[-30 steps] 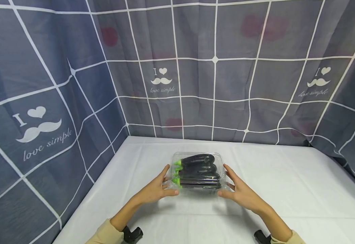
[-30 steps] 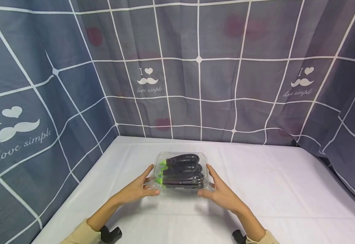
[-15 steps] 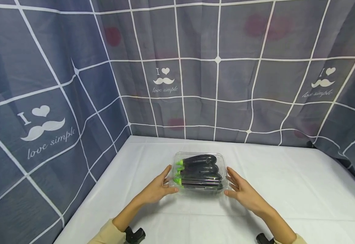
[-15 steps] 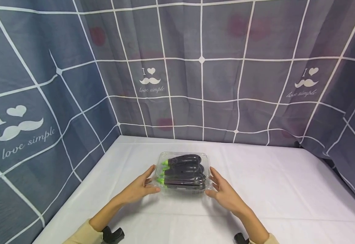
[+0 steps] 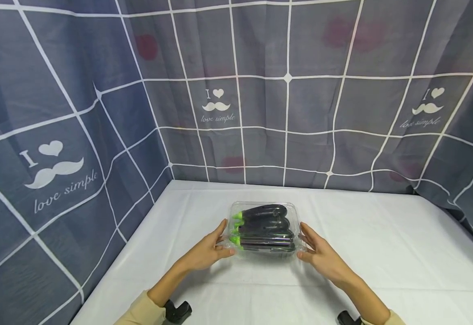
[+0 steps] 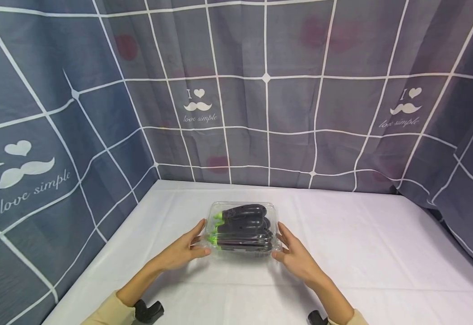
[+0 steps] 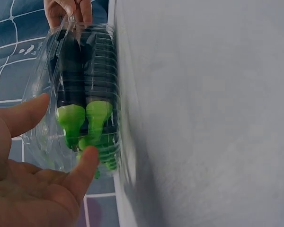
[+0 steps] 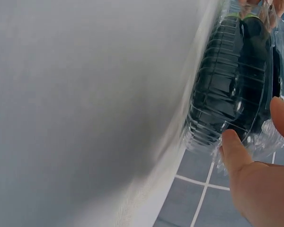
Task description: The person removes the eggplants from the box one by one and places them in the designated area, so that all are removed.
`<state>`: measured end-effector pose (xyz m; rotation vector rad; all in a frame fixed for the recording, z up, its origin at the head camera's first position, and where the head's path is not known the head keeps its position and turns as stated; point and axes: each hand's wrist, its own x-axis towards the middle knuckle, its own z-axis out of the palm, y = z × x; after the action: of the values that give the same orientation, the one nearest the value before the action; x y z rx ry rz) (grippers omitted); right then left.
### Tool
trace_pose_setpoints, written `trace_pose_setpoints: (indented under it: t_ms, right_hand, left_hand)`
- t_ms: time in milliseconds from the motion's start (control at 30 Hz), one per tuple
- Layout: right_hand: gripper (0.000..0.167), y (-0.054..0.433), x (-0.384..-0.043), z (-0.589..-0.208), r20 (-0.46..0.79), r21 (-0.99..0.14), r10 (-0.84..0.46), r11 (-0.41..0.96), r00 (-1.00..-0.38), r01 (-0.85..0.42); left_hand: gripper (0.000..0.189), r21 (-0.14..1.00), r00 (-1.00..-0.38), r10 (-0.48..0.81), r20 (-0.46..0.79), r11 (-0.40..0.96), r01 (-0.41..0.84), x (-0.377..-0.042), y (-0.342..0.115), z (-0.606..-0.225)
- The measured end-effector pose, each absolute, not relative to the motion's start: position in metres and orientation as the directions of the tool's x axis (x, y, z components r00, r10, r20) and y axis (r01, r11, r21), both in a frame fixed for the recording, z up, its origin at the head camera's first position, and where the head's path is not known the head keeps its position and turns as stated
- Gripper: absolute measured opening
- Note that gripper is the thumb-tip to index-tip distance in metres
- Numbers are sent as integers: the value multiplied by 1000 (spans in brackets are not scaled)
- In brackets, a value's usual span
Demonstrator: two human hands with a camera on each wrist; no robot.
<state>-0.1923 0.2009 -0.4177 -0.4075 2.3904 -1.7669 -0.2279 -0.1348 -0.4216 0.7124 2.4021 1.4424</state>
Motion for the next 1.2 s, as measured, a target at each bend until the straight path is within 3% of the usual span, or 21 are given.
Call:
trace_pose_setpoints:
  t_ms: [300,600,867,1200]
  right_hand:
    - [78,196,-189,-414,49,-963,-254,246,-966,-113]
    - [78,190,-189,-416,11,-965,-198,253,-980,-62]
    - [68,182,-188,-417,38,-941,-154,328,-987,-88]
    - [69,183,-187,-417,33,-936,-149,342,-988,-83]
  left_hand:
    - [82,874,-812,580,58,364,322,-230,-133,-419]
    - [82,862,-823,565,65,384,331,-230,-133,-419]
    - [86,902,-835,548,55,331,277,-231,-135,-420]
    - [87,923,-826,562,49,291,253,-232,-137,-421]
